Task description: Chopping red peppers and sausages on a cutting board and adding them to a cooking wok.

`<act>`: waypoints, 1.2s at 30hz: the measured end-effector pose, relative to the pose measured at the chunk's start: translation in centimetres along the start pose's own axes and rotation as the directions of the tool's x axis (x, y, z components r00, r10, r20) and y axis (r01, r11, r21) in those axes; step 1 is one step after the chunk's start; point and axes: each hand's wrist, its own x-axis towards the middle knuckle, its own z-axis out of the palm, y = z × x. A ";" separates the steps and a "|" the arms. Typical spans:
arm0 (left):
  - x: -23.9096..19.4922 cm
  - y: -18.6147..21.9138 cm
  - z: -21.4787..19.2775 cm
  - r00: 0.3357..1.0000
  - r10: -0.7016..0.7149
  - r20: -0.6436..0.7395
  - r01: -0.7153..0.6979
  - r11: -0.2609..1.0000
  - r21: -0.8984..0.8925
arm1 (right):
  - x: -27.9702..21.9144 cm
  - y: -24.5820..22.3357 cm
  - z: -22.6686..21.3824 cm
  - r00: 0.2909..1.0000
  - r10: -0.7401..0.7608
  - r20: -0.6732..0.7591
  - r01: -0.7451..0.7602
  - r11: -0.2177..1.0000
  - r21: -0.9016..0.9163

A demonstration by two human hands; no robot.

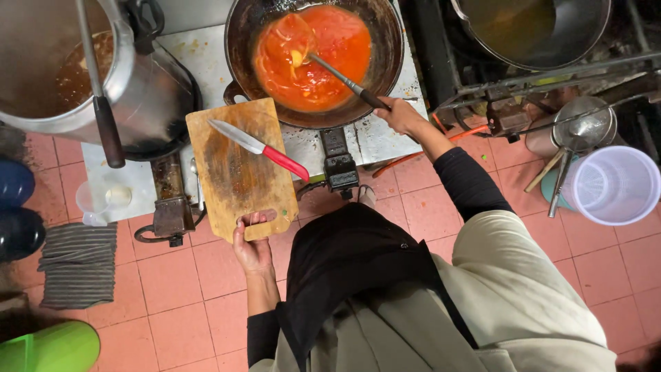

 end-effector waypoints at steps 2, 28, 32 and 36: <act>0.1 -0.2 0.1 1.000 0.014 -0.001 -0.014 1.000 0.004 | 2.0 4.0 -0.7 0.988 -0.138 -0.072 0.131 0.987 -0.096; -0.3 -0.9 -2.2 0.999 0.029 0.022 -0.027 0.996 -0.079 | -0.7 6.4 -2.7 0.985 -0.165 -0.042 0.101 0.767 -0.633; -0.4 -0.6 -1.3 0.999 0.037 0.010 -0.037 0.997 -0.068 | -1.8 3.7 -0.9 0.996 -0.026 0.090 0.050 0.962 -0.270; -0.4 -0.4 -1.0 0.999 0.036 -0.025 -0.037 0.998 -0.056 | -2.1 2.7 0.0 0.978 0.120 0.168 -0.132 0.989 0.062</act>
